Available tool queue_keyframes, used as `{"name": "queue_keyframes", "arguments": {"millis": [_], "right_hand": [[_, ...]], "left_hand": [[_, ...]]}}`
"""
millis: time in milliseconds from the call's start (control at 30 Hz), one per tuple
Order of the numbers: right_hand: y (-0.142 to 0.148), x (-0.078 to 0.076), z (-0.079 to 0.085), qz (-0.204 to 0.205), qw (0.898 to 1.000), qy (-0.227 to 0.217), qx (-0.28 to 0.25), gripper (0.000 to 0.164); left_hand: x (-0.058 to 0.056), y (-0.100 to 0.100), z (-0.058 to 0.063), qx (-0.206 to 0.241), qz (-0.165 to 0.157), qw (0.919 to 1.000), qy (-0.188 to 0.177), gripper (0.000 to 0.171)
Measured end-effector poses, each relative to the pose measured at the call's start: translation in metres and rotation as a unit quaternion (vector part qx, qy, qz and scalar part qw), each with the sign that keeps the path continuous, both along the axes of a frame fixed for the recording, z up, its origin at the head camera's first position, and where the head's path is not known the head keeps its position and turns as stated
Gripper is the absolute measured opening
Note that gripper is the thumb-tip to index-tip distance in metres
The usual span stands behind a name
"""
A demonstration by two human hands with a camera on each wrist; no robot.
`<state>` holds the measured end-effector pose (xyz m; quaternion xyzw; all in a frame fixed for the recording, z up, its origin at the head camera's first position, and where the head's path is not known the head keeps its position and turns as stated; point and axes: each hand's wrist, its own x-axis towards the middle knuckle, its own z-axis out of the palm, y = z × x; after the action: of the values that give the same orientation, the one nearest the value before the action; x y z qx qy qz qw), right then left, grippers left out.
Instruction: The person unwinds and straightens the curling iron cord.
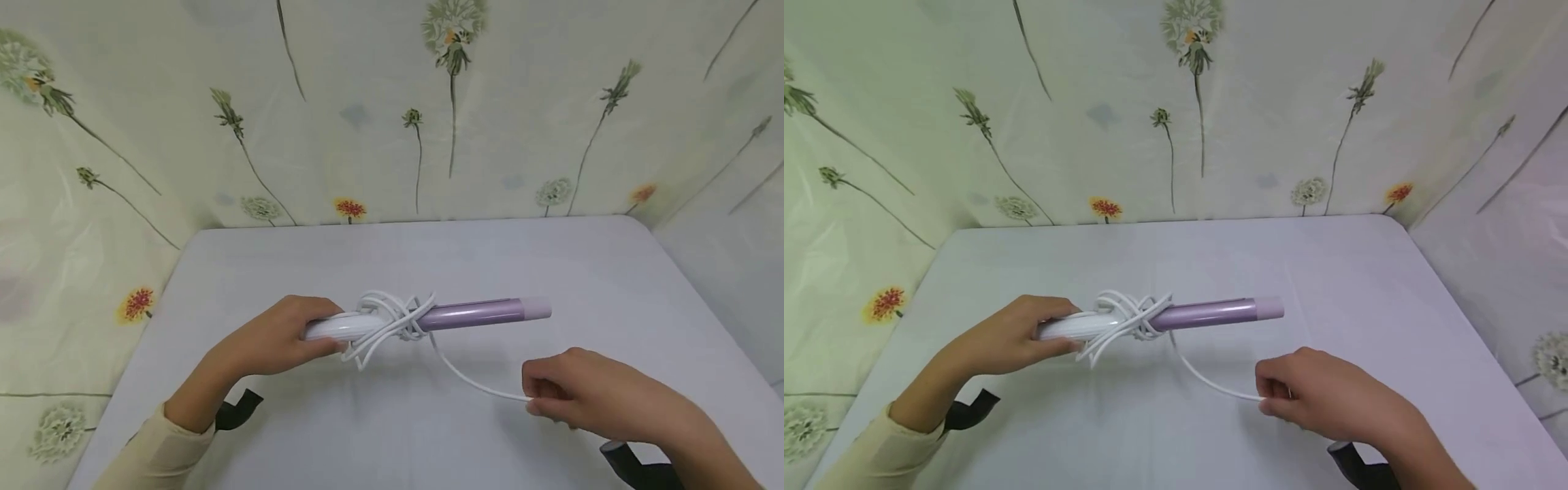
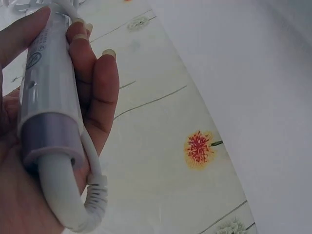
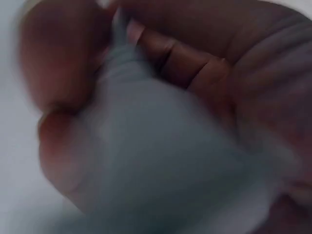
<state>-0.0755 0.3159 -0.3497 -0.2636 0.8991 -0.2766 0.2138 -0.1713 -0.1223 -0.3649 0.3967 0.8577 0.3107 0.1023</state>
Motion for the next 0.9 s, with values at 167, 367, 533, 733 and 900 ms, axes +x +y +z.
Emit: {"name": "queue_keyframes", "arguments": {"millis": [167,367,533,733,900], "right_hand": [[0.009,-0.027,-0.022,-0.115,0.993,-0.013,0.027,0.012],[0.021,-0.050,-0.017,-0.216,0.967,0.126,-0.035,0.022],[0.020,-0.047,-0.001,-0.258,0.930,0.195,-0.174,0.022],[0.005,-0.029,0.020,-0.177,0.879,0.221,-0.383,0.024],[-0.014,-0.010,0.019,0.078,0.890,0.149,-0.424,0.042]], "left_hand": [[0.003,-0.006,0.003,0.018,-0.003,0.9997,-0.016,0.022],[0.005,-0.011,-0.001,0.016,-0.016,0.9996,-0.015,0.019],[0.004,-0.012,-0.007,0.001,-0.002,1.0000,-0.007,0.023],[0.003,-0.010,-0.011,-0.024,0.034,0.9990,0.017,0.028],[-0.001,-0.008,-0.015,-0.012,0.057,0.9981,0.021,0.028]]}}
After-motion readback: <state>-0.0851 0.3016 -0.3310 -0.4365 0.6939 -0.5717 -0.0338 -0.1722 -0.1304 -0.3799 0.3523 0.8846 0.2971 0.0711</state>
